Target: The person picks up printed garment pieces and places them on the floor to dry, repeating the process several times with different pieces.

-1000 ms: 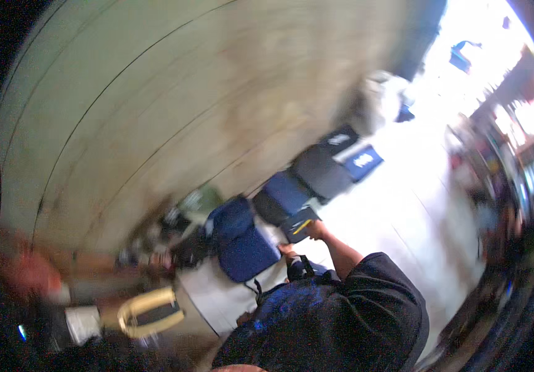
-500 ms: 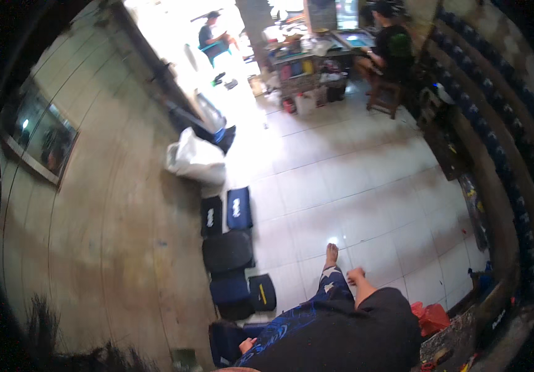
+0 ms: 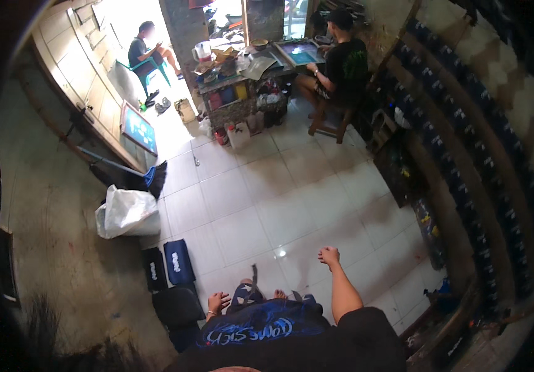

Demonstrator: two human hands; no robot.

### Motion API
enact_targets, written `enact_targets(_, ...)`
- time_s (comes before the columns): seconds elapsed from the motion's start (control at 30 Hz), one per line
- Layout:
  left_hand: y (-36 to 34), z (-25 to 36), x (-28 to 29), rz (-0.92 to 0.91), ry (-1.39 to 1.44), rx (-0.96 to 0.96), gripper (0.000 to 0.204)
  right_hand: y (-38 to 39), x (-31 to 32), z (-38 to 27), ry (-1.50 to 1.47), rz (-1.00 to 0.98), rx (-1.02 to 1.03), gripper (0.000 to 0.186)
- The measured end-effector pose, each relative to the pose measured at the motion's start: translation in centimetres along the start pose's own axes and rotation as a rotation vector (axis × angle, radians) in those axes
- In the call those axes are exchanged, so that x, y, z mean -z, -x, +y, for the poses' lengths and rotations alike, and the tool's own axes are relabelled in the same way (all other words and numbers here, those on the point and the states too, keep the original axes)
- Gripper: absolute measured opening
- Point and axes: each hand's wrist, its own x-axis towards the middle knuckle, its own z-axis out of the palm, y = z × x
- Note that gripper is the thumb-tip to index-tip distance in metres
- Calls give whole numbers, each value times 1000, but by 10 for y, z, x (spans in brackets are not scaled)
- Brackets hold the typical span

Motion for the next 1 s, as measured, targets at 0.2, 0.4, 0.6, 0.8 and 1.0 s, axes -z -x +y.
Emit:
enact_targets(0.2,-118,127,-60,-28,-254,119,26,-91,-36,-90,-180,72,5,12)
enact_targets(0.4,-233,269,-124,34,-287,194,26,-175,-33,14,55,21,-223,13)
enact_targets(0.6,-323,491,-253,-34,-389,-7,26,-204,-112,-137,-381,239,-472,17)
enact_targets(0.8,-407,645,-385,-69,-287,-159,26,-407,-107,-245,344,-81,-87,30)
enact_targets(1.0,-467,687,-407,19,-402,6,22,-501,-88,-516,-66,62,-89,13)
